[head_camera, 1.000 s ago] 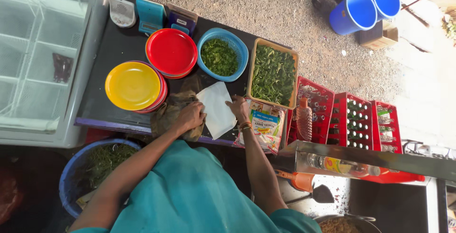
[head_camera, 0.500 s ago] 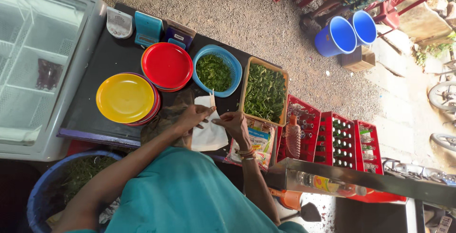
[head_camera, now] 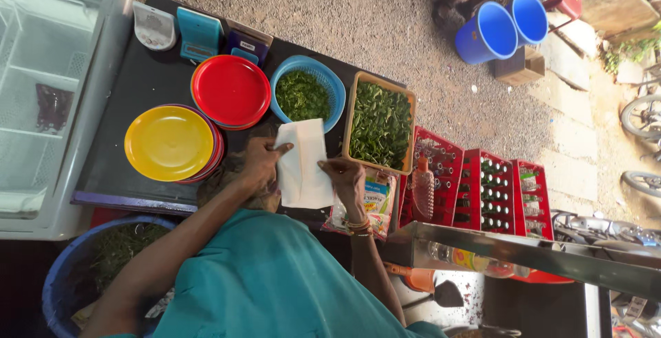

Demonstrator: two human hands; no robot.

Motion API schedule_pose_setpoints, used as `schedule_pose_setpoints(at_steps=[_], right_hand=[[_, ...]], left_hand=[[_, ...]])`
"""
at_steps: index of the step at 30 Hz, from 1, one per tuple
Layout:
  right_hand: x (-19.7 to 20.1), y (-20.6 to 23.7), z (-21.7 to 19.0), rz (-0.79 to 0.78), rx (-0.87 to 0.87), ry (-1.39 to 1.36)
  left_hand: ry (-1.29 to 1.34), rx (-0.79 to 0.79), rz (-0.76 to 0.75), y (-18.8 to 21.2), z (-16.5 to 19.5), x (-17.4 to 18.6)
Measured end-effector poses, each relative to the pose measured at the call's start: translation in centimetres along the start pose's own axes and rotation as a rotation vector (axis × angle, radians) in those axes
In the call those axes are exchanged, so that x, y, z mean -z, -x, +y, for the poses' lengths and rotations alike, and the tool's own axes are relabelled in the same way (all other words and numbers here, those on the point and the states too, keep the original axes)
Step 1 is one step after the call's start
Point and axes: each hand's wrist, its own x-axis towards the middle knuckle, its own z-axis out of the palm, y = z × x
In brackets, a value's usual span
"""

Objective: The person scoops cooked food from a large wok into paper-lined bowls using a metal ladle. They then place the filled bowls onto a counter where another person adds toppings. The process is repeated for multiple orders in a street food stall setting.

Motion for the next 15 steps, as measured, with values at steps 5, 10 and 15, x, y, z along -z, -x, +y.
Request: schedule_pose_setpoints(at_steps=[5, 10, 15], right_hand=[[3.2, -0.1, -1.2, 0.182, -0.209, 0.156], [4.5, 2.2, -2.7, 0.307, 0.219, 0.255], [-0.1, 3.7, -3.2, 0.204, 0.341, 0.033]], left_hand=[[0.047, -0.168, 0.085, 0.9, 3.2, 1.7], [0.133, -0.192, 0.121, 2.0, 5.8, 3.2], [0.178, -0.245, 0.018, 1.9, 5.3, 1.4]])
